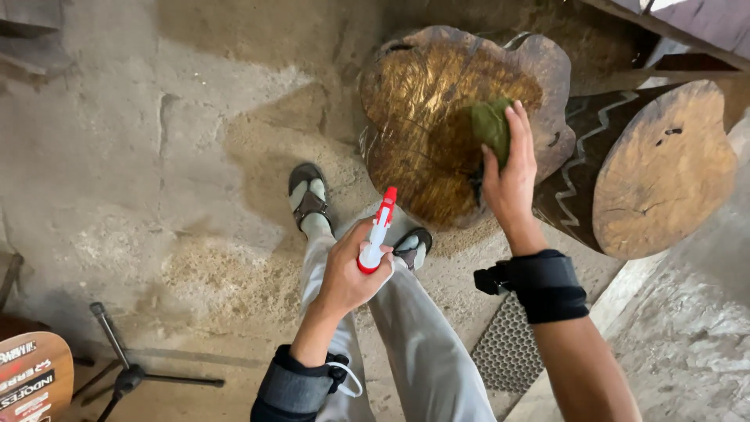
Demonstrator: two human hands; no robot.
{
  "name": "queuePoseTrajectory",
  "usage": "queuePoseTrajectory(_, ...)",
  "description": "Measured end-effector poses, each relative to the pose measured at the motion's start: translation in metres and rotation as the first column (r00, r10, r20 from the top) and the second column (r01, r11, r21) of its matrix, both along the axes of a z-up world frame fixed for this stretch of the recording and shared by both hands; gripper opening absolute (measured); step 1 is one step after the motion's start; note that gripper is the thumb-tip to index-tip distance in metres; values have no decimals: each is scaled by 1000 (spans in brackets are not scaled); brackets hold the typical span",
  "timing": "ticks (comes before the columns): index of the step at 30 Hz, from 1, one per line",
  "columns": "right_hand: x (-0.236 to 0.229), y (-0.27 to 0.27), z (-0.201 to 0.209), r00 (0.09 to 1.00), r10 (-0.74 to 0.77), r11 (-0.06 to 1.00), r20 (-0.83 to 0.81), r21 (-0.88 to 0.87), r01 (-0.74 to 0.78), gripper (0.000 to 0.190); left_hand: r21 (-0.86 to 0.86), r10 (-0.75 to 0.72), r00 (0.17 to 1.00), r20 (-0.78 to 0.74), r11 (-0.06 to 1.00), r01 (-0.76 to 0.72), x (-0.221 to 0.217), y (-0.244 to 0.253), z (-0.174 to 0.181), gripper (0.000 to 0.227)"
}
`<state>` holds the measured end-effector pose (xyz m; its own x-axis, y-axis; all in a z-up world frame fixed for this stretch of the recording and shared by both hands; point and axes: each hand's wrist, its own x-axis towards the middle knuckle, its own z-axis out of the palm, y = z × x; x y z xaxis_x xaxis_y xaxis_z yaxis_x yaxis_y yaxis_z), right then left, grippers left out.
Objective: The person sprays a cleaning solution onto a wooden table and several small stools, then wipes each surface with a cloth. The person moves between items, repeating the spray-and-wipe sequence on each piece of furniture.
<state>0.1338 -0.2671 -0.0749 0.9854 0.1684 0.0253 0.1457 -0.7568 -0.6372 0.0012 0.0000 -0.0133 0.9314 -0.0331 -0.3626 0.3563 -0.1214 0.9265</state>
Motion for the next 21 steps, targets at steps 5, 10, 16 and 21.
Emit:
queuePoseTrajectory(5, 31, 25, -35, 998, -48, 999, 40, 22, 47, 62, 13, 5, 1000, 12, 1000, -5, 12, 18, -4, 53)
queuePoseTrajectory(10, 24, 88, -53, 997, -40, 999, 69, -2, 40, 68, 35, -44, 999, -7, 998, 44, 27, 31, -4, 54)
queuePoseTrajectory(16, -39, 109, -25, 964, 261, 965, -61, -18, -262, 64, 62, -60, 997, -52, 996, 63, 36, 31, -1, 56)
queuePoseTrajectory(21, -88, 48, -28, 907, 357, 904, -225, -161, -396, 63, 43, -140, 989, -39, 989, 142, 38, 21, 1, 56)
